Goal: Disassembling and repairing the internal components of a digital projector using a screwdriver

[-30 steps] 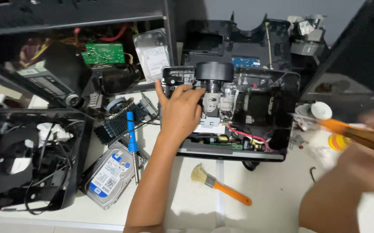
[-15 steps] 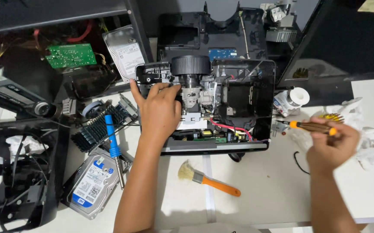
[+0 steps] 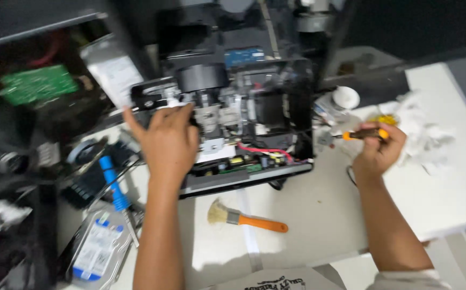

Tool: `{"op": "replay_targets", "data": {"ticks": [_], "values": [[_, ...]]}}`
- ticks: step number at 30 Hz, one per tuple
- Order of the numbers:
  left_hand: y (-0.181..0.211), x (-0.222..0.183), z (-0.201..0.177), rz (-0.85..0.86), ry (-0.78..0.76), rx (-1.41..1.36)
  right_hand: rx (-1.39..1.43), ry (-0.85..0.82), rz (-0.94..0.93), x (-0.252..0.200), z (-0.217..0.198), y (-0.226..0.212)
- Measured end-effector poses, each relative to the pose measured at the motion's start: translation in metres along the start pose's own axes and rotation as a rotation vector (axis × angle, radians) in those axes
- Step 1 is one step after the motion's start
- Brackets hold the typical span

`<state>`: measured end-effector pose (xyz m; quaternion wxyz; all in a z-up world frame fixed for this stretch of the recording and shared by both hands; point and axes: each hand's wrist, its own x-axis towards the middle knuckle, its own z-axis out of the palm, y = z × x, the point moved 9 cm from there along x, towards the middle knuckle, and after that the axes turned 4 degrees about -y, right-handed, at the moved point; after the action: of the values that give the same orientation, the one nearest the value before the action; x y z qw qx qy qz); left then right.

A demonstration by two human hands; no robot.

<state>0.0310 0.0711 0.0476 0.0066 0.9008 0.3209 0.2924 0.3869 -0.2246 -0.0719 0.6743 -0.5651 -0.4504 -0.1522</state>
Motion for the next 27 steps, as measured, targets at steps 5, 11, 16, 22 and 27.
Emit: {"op": "replay_targets", "data": {"ticks": [5, 11, 16, 22, 27], "values": [[-0.005, -0.005, 0.005, -0.007, 0.048, 0.066, -0.091, -0.042, -0.134, 0.016, 0.011, -0.014], [-0.010, -0.011, 0.010, 0.017, 0.083, 0.099, -0.052, -0.159, 0.028, 0.014, 0.029, -0.018], [-0.012, -0.014, 0.013, 0.027, 0.103, 0.114, -0.026, -0.306, 0.042, 0.011, 0.046, -0.024], [-0.014, -0.016, 0.013, 0.039, 0.122, 0.096, -0.064, -0.323, 0.029, 0.011, 0.053, -0.032], [-0.015, -0.015, 0.014, 0.034, 0.129, 0.106, -0.077, -0.290, 0.013, 0.015, 0.054, -0.043]]}}
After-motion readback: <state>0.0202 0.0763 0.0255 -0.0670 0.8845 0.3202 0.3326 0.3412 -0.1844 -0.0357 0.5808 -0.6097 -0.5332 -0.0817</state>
